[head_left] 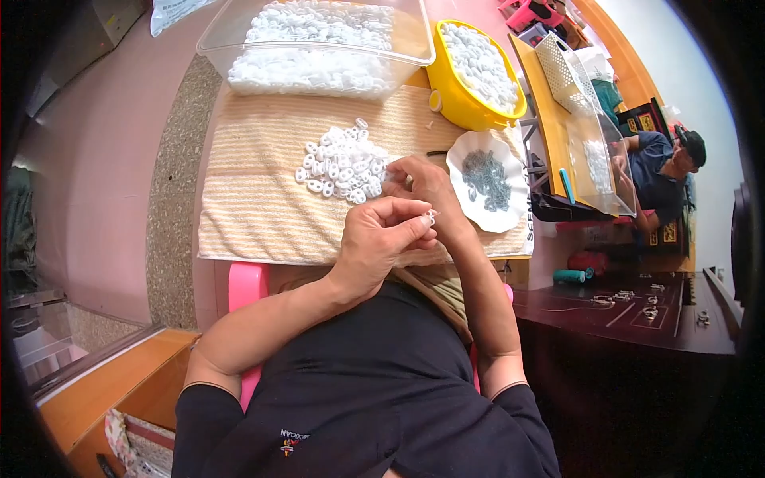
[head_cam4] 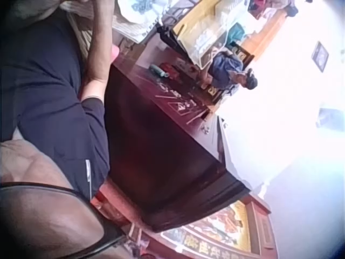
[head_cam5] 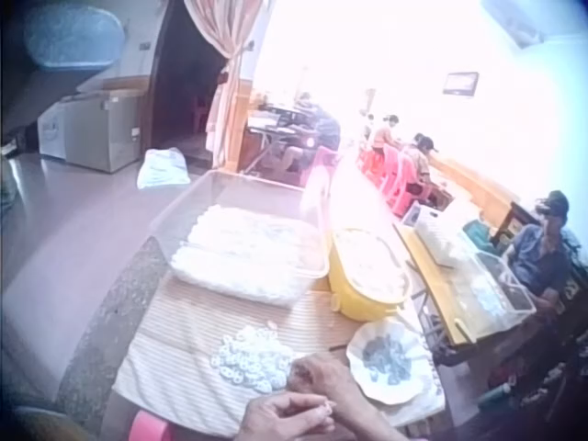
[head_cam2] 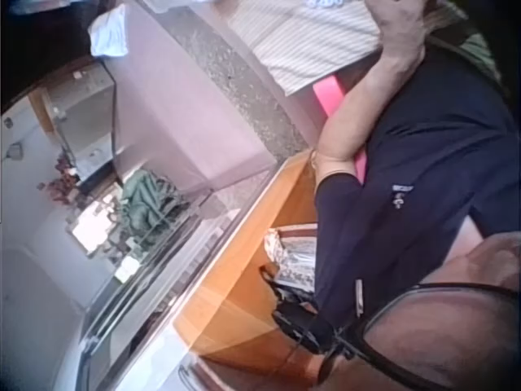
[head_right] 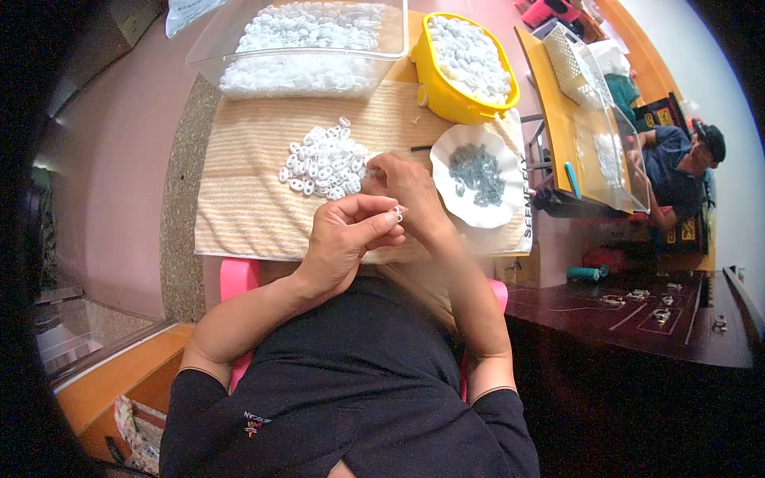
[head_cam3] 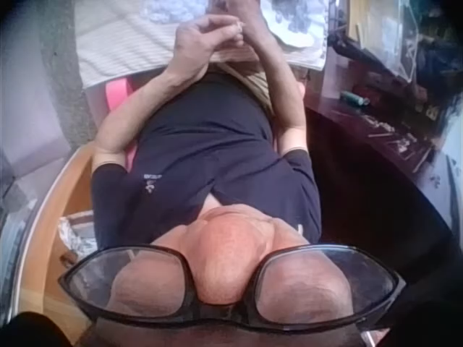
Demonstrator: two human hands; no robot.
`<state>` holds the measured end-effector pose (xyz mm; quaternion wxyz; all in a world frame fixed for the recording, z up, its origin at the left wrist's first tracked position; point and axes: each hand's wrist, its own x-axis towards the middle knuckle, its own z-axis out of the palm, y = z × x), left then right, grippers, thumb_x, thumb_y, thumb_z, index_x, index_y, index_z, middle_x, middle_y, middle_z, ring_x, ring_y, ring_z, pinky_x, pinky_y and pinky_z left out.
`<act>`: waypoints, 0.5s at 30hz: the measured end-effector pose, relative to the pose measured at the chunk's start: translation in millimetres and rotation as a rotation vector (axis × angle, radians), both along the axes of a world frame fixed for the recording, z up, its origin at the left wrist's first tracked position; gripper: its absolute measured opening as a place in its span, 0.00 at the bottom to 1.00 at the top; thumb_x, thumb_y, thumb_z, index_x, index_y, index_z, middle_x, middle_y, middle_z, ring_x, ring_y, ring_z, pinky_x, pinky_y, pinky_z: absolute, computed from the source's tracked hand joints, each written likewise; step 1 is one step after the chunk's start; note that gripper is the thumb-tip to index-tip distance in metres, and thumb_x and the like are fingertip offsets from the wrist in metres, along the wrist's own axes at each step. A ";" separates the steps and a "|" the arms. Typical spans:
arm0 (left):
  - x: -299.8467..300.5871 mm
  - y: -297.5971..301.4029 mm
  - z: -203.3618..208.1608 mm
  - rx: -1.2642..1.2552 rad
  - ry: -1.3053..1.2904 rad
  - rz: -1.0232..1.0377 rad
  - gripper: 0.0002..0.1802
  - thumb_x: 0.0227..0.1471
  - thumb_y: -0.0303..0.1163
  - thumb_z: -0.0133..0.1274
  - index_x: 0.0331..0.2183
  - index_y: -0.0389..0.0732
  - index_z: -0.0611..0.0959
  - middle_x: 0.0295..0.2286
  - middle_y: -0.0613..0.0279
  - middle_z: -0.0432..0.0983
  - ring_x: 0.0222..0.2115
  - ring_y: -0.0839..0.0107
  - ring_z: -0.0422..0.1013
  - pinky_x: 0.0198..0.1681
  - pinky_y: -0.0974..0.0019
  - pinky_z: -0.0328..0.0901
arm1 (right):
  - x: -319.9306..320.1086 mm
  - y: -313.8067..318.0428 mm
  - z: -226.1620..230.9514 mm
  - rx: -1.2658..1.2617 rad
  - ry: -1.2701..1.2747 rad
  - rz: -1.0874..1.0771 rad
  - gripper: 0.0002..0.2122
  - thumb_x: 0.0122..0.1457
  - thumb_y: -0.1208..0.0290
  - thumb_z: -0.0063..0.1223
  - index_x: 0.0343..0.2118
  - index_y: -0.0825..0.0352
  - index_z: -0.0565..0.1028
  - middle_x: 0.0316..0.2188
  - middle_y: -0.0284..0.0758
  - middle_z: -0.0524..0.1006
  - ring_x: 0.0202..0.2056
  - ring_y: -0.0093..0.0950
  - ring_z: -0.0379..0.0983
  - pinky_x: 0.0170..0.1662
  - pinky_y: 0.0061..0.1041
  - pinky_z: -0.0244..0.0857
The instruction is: The recorder is manually assembling small white plastic rings by inserting tiny metal pins or components into them.
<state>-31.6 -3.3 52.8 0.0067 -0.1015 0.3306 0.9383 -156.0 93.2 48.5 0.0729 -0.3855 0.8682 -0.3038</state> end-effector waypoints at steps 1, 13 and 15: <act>0.0 0.3 -0.3 0.000 0.001 -0.001 0.10 0.53 0.24 0.55 0.39 0.33 0.80 0.32 0.59 0.79 0.29 0.74 0.76 0.37 0.70 0.73 | -0.2 0.5 -0.3 -0.008 -0.009 -0.005 0.11 0.50 0.69 0.57 0.35 0.70 0.76 0.30 0.44 0.77 0.34 0.40 0.76 0.37 0.36 0.68; -1.5 0.6 -4.4 -0.004 0.002 0.022 0.09 0.53 0.23 0.55 0.38 0.34 0.80 0.30 0.60 0.79 0.29 0.74 0.76 0.36 0.71 0.73 | 6.0 5.4 1.5 0.004 -0.005 0.010 0.09 0.49 0.71 0.56 0.33 0.66 0.73 0.29 0.41 0.77 0.32 0.41 0.75 0.34 0.35 0.67; -2.3 0.5 -4.6 -0.015 0.000 0.027 0.09 0.53 0.24 0.55 0.38 0.34 0.80 0.30 0.61 0.79 0.29 0.74 0.76 0.36 0.72 0.73 | 3.3 9.9 -3.9 -0.042 -0.023 0.042 0.10 0.48 0.72 0.56 0.34 0.66 0.73 0.29 0.41 0.77 0.32 0.40 0.75 0.34 0.34 0.67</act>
